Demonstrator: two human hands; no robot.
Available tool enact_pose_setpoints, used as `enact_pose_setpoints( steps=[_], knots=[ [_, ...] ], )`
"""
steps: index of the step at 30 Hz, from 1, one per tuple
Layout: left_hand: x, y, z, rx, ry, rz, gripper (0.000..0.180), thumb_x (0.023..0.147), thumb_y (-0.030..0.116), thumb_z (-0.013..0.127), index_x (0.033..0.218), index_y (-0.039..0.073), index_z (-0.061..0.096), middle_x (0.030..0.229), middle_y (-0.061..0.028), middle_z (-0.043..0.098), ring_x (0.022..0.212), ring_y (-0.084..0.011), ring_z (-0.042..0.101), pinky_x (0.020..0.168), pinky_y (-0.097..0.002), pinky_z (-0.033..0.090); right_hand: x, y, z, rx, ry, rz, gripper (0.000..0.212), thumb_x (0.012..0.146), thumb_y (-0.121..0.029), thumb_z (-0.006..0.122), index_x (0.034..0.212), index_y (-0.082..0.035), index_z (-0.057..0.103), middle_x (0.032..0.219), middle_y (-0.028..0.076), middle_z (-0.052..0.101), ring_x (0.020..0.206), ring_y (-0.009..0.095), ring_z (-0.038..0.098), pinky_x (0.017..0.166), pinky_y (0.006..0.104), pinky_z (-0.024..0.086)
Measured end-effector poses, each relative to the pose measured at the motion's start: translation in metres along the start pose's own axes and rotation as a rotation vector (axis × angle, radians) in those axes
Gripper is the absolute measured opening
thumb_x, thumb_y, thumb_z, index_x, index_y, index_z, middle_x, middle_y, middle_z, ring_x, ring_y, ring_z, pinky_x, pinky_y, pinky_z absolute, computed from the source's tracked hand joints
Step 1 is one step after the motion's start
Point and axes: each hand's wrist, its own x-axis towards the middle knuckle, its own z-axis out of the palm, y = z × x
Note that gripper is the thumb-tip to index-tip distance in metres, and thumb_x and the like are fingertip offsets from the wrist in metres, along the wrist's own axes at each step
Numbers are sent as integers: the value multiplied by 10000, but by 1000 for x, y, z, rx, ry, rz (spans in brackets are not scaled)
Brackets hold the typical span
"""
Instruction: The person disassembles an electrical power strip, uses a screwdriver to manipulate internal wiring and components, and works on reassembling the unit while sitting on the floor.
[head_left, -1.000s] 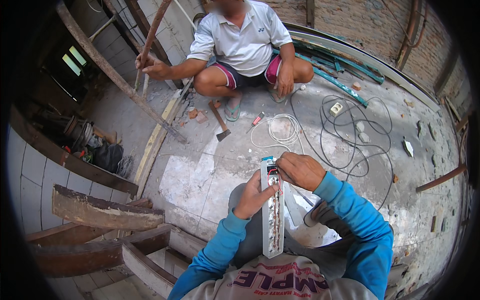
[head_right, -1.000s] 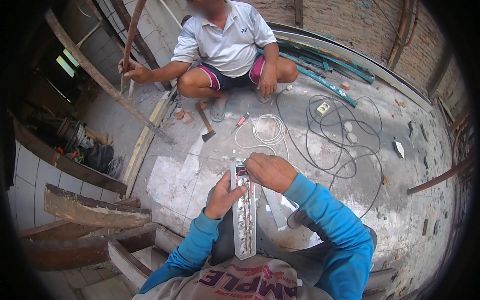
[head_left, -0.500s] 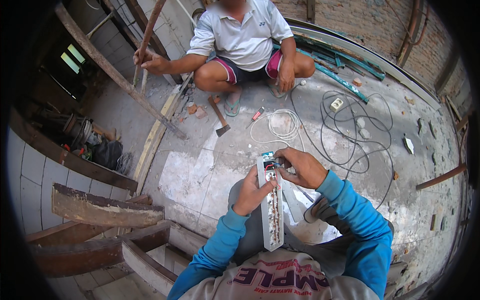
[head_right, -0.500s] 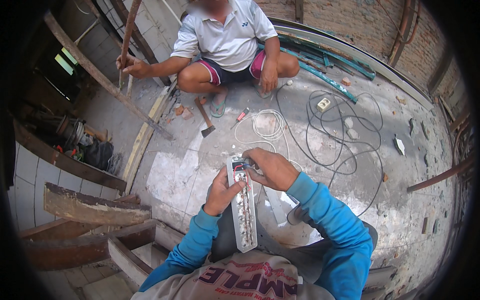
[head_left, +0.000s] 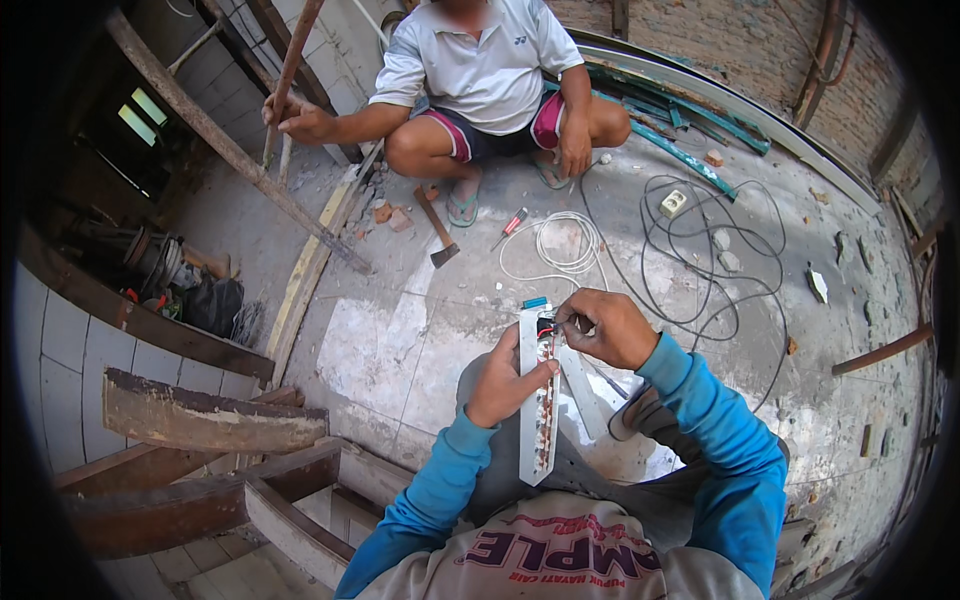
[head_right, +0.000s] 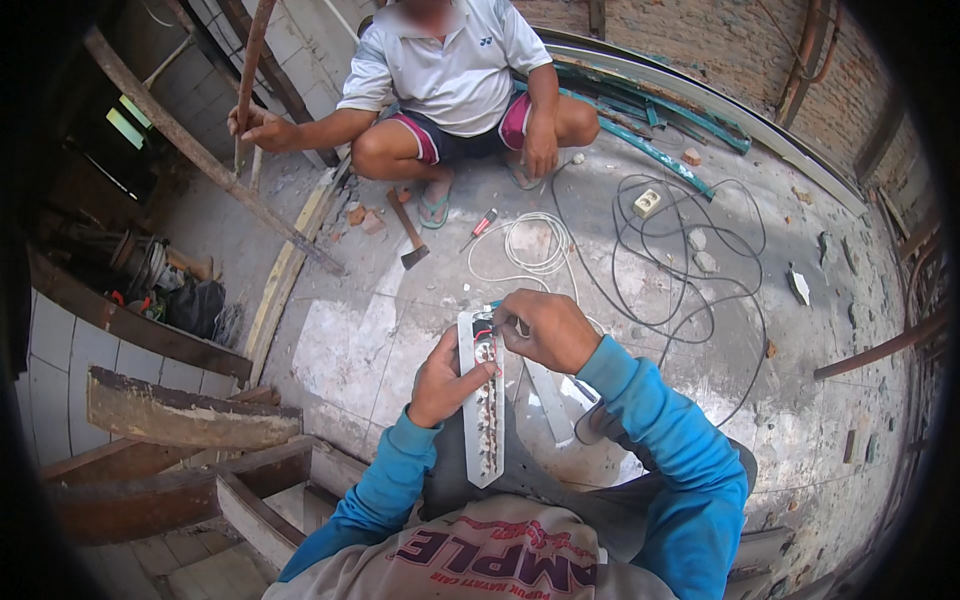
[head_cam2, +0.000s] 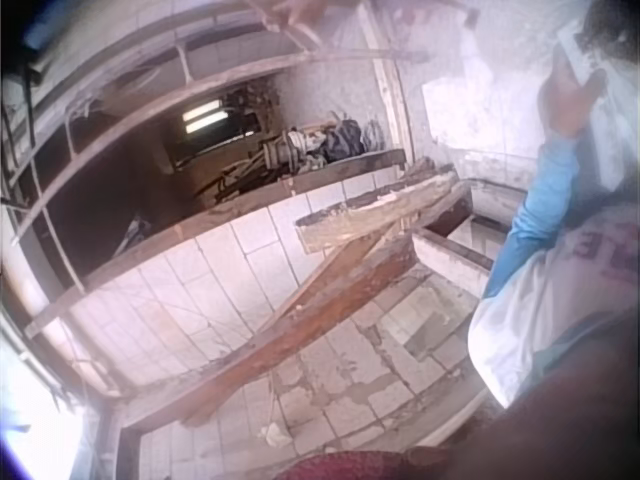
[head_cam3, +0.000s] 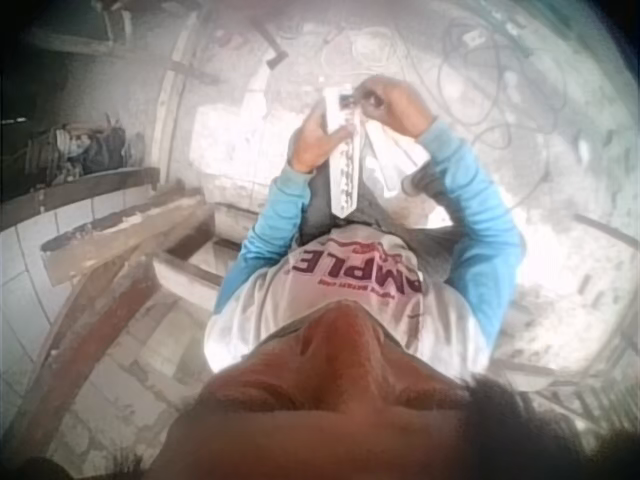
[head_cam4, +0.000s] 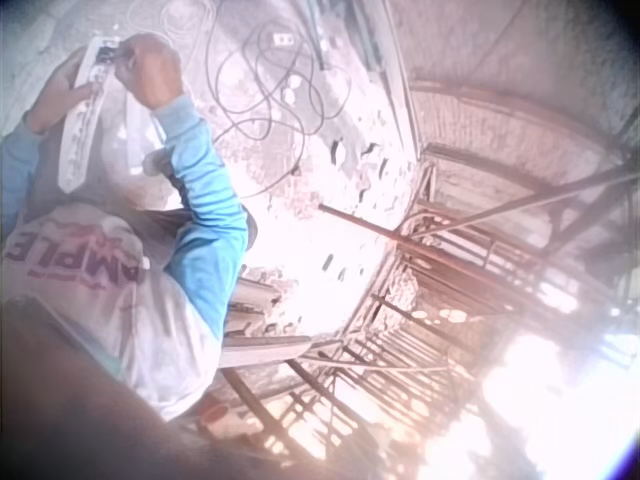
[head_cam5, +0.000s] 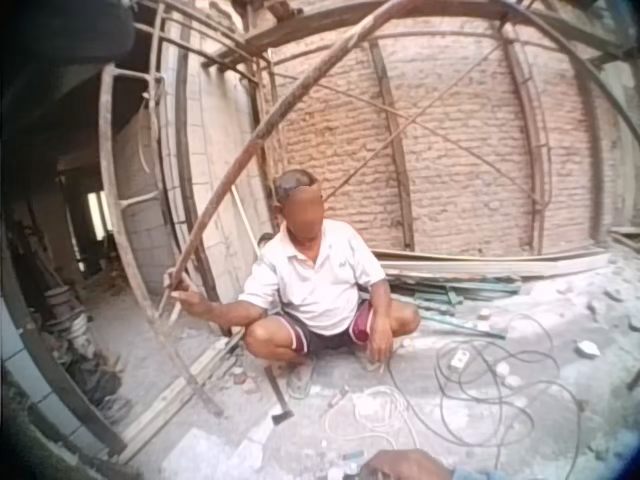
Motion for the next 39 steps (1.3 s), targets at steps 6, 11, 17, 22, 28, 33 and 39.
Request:
enact_pose_setpoints(
  steps=[6,11,17,22,28,33,39],
  knots=[
    [1,-3,3,-3,19,-13,599,896,21,706,1414,-16,408,1243,-74,573,1136,-142,555,991,-304,456,1,-5,5,-178,93,-103,236,759,-58,722,976,-22,638,887,150,647,789,340,661,701,410,535],
    [3,0,4,-9,8,2,591,894,14,704,1407,-15,412,1226,-68,579,1115,-135,564,969,-302,472,-1,3,6,-27,67,-65,229,749,-24,711,968,-8,644,861,155,631,784,332,650,686,396,536],
    [1,-3,0,19,20,-38,607,883,9,713,1410,-12,412,1204,-57,579,1077,-123,565,941,-294,481,2,5,7,-199,35,-141,225,746,-37,718,952,-6,632,848,163,615,802,352,640,689,416,526],
    [5,-4,2,76,30,-11,618,876,10,714,1415,-10,412,1194,-55,581,1074,-126,565,935,-291,480,3,-1,6,-248,41,-156,253,760,-109,729,936,-17,572,842,148,572,814,360,622,698,456,515],
    [6,1,4,54,21,-17,587,880,17,713,1392,-7,428,1193,-59,584,1071,-128,567,932,-290,481,2,-4,4,-205,51,-105,256,780,-100,725,969,-16,574,872,155,600,810,356,635,698,438,517],
    [6,1,2,-1,24,0,571,881,19,713,1379,-2,433,1194,-59,584,1069,-123,568,915,-284,487,2,4,4,-83,-7,-47,227,842,-148,713,1004,-41,594,900,149,623,839,357,642,716,440,517],
    [4,-3,-2,12,24,-22,597,874,28,724,1393,-5,430,1203,-65,579,1072,-125,564,913,-280,487,6,12,0,-31,-107,-49,210,873,-127,722,1018,-22,614,888,151,632,788,330,651,696,408,522]
  ],
)
